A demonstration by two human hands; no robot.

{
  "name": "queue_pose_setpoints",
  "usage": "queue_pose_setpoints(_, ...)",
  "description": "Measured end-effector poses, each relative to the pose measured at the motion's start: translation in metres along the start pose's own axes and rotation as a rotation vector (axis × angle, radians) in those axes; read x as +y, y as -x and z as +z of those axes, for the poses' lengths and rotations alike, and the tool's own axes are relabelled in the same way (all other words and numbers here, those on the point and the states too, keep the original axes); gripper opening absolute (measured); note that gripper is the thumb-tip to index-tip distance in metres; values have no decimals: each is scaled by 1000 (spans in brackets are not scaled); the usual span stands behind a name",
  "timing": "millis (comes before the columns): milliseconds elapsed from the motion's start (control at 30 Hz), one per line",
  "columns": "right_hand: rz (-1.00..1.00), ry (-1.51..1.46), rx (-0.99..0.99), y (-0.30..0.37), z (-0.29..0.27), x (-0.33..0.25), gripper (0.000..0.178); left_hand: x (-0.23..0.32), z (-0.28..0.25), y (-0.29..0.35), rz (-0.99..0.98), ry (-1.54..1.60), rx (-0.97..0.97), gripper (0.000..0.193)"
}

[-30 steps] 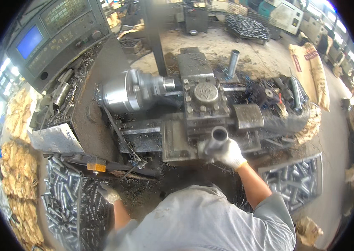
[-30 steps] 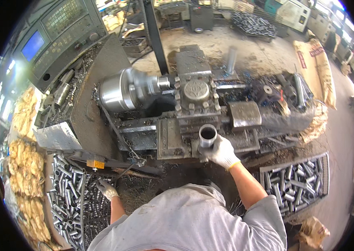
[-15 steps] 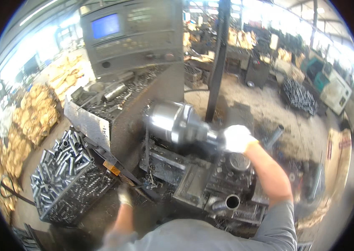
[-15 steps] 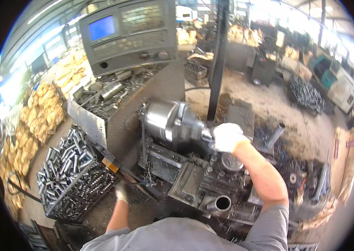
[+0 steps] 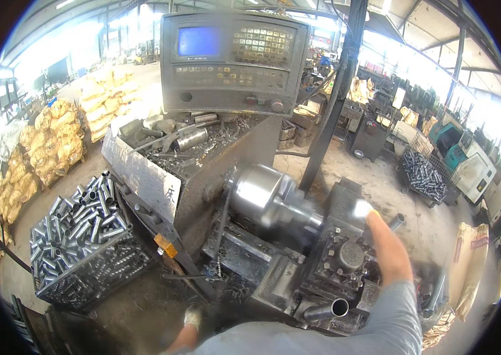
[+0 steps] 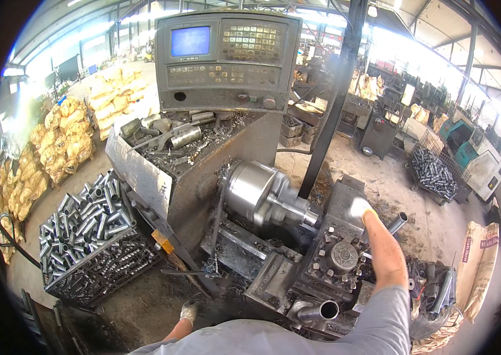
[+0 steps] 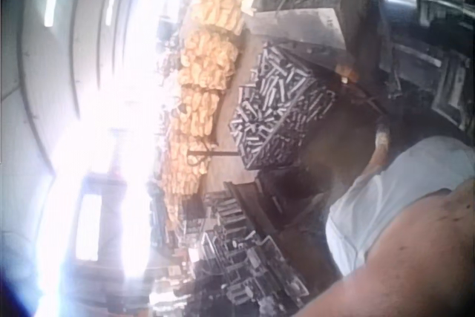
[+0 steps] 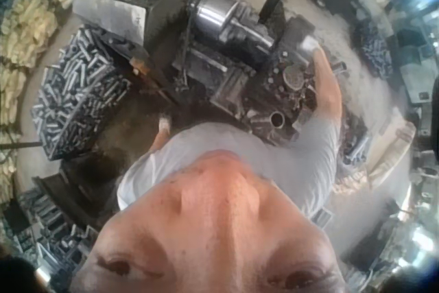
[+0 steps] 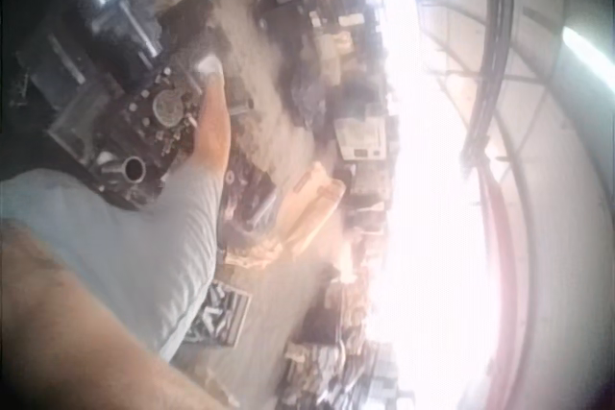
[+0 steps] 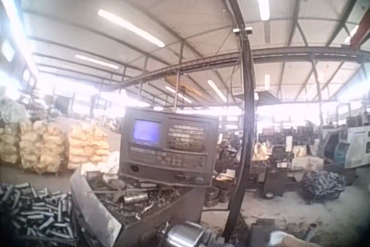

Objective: The person operates a metal turning machine in a workshop. They repeatedly pick up cylindrical metal parts, load them into the machine's chuck, close the safety door, and then remove the processed parts, placing them into a nearby bin.

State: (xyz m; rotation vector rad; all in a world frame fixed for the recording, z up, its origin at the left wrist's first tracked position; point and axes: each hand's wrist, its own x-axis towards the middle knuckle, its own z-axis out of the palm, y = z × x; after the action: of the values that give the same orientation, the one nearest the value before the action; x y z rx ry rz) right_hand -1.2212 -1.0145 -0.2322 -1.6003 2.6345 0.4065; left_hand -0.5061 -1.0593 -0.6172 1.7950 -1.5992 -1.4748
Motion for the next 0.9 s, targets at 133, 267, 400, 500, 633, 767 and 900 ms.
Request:
queue_pose_setpoints(133, 67, 29, -326, 28, 115, 67, 39, 22, -20, 14, -153, 207, -36, 46)
queue_pose_setpoints(267, 17, 15, -187, 15, 98, 78, 45, 92, -27, 31, -49, 26, 75, 45)
queue_pose_setpoints(400, -333, -454, -238, -20, 10, -18, 43, 153, -16, 19, 34, 190, -82, 46)
queue_pose_setpoints(500, -141, -991, -511, -17, -15, -99, 51, 165, -6, 3, 89, 143, -199, 31)
queue_pose_setpoints(633, -299, -302, -82, -6, -26, -114, 53, 128, -18, 18, 153, 21, -148, 31)
queue_pose_setpoints(767, -100, -872, -832, -18, -30, -91, 44, 84, -39, 41, -188, 258, -147, 31)
queue_pose_setpoints(900, -407, -524, -442, -29, -27, -92, 40, 61, -41, 24, -221, 280, -162, 31)
